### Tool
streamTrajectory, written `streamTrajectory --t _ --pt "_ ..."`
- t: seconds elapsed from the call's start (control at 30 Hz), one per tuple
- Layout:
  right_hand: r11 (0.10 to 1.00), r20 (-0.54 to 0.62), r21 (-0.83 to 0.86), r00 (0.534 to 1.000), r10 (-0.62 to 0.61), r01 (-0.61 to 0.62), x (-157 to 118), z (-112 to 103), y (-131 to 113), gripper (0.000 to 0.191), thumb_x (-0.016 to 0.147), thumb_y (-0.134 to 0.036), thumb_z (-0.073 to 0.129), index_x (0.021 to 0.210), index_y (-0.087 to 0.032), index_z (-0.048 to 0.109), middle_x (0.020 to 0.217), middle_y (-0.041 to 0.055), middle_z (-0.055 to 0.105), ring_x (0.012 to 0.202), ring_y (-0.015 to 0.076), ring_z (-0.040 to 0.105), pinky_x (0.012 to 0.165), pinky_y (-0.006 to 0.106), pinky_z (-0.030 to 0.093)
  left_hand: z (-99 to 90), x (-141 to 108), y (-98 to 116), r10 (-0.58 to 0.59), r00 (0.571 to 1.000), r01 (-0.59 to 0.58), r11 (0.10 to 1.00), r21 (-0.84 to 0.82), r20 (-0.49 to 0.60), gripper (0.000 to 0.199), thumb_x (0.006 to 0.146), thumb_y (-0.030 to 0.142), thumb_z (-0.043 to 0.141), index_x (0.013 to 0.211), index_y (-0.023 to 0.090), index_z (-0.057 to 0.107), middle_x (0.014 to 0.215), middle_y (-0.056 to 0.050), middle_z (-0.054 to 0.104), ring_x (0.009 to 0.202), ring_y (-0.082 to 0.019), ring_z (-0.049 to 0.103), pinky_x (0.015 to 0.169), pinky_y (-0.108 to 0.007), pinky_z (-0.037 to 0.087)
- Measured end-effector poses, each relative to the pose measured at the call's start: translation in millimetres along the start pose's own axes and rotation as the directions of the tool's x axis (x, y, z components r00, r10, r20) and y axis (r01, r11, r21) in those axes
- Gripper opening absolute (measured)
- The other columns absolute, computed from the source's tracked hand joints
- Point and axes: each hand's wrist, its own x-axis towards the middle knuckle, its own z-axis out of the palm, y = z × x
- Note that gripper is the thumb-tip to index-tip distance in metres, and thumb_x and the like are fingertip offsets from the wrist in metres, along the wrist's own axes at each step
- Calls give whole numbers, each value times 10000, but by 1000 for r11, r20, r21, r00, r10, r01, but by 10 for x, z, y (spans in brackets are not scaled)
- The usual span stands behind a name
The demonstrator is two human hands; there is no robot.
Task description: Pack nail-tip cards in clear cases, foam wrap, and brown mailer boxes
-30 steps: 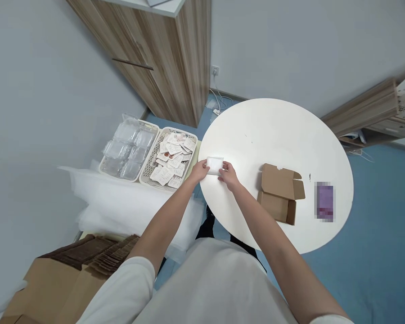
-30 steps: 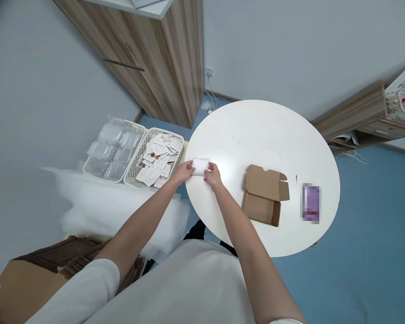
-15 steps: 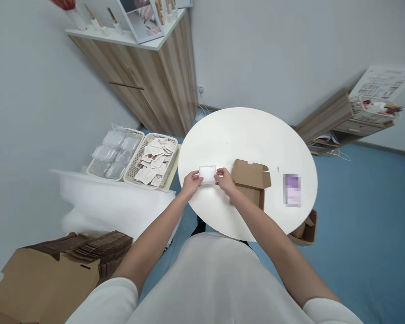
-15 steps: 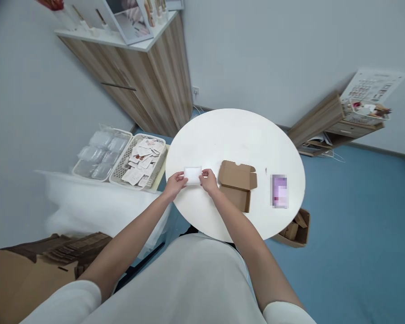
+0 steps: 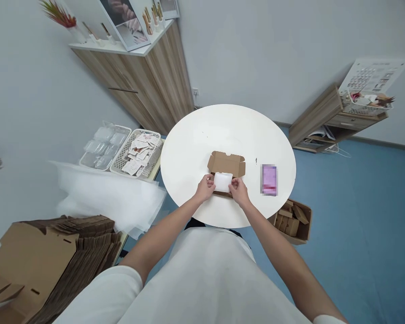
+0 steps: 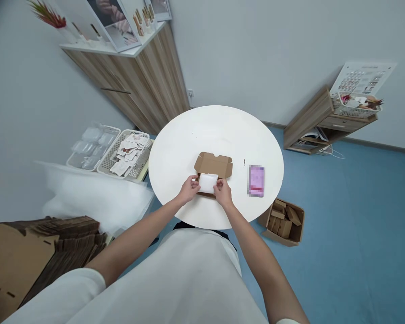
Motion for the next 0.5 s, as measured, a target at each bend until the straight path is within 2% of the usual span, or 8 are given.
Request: streamTrajectory --t 0.17,0.27,0.4,0.5 --pt "969 55 -237 996 -65 77 -10 -30 159 164 670 -215 470 833 -229 453 783 -20 558 582 111 540 619 290 460 93 -1 -66 91 996 -88 965 247 -2 336 711 115 502 1032 212 477 790 -5 603 662 -118 580 685 -269 453" --pt "954 123 -288 991 -52 85 -2 -46 199 197 660 -189 481 854 -225 478 860 -3 583 659 112 568 666 275 447 96 37 -112 123 992 -123 936 329 22 288 708 101 477 973 210 504 747 5 594 634 -116 570 685 -268 451" --pt "950 128 -310 992 13 27 8 -32 213 274 667 -168 497 935 -224 491 954 17 592 734 114 585 677 256 444 96 100 -168 112 989 -139 923 359 96 340 698 73 459 1010 202 495 823 -18 615 692 -130 584 712 -274 453" --pt "939 121 -342 992 27 17 13 3 220 332 661 -154 523 984 -226 499 949 24 607 786 142 590 694 267 441 85 130 -178 90 983 -145 914 379 157 437 668 41 455 1080 184 477 941 -62 621 824 -169 592 767 -295 442"
